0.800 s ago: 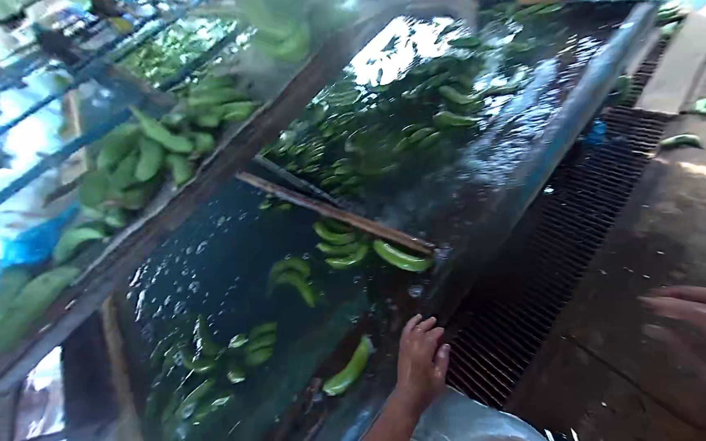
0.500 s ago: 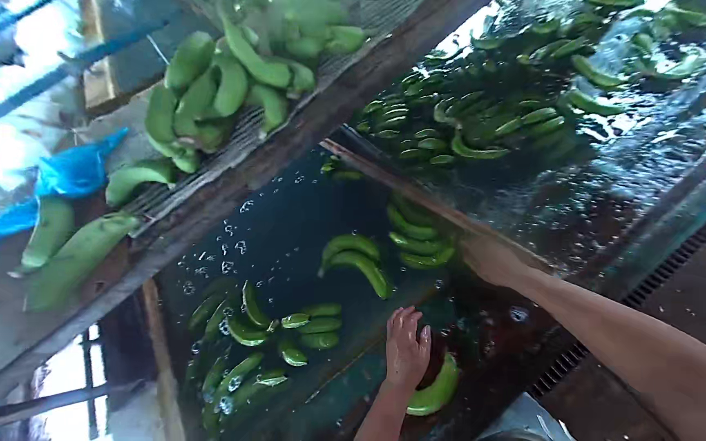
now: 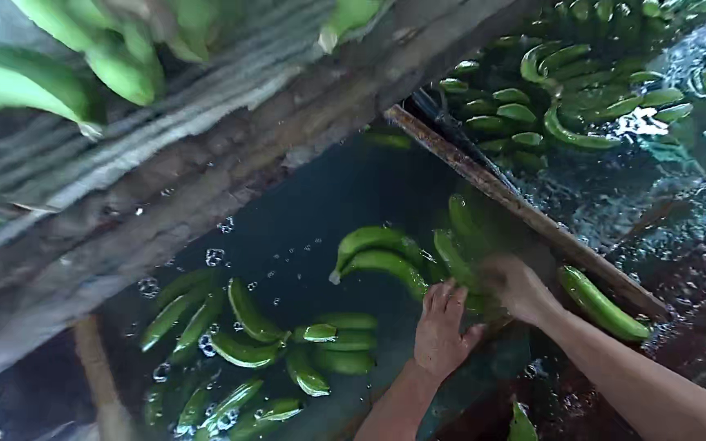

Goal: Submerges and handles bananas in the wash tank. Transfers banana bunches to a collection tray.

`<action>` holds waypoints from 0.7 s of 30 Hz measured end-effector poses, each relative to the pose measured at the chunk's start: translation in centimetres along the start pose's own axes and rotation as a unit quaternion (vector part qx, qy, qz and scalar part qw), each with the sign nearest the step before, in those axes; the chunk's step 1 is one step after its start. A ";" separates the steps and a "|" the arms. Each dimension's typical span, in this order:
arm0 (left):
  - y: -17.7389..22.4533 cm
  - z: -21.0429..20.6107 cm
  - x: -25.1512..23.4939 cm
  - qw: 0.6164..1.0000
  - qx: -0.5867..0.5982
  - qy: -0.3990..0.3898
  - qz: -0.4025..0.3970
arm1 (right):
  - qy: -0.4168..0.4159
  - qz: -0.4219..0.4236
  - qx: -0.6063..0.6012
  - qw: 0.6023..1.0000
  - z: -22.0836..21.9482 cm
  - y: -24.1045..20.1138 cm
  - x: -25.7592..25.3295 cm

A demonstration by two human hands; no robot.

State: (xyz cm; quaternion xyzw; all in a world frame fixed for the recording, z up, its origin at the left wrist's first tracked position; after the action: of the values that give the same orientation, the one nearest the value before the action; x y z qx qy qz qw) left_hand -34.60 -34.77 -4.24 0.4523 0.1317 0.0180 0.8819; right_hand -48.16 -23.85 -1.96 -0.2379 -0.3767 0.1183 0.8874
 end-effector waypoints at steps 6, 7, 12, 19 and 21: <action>-2.2 -1.6 0.5 0.990 0.052 0.012 0.130 | 0.132 0.078 0.032 0.988 1.9 -0.4 0.6; -2.8 -1.3 1.0 0.984 0.089 0.041 0.149 | 0.133 0.038 0.068 0.988 2.7 0.0 -0.6; -4.5 1.5 2.4 0.912 0.291 0.110 0.269 | -0.024 -0.130 0.168 0.977 1.4 1.7 -7.1; -5.7 4.3 5.1 0.872 0.297 0.114 0.371 | -0.081 -0.200 -0.041 0.975 -1.4 2.8 -7.9; -5.8 4.5 5.5 0.884 0.276 0.113 0.359 | -0.083 -0.208 -0.116 0.968 -2.1 3.0 -7.7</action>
State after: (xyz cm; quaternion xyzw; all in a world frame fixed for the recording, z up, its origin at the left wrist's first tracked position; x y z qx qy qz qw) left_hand -28.71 -40.95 -7.54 0.6889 0.0591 0.3472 0.6336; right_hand -52.03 -24.98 -9.41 -0.2444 -0.5016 -0.0941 0.8245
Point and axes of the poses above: each hand's wrist, its own x-axis away from the middle knuckle, its own z-axis out of the back of the hand, y = z × x, the point moved 4 cm from there along -x, towards the middle knuckle, and after that the axes turned 9 degrees about -z, right-handed, at the moved point
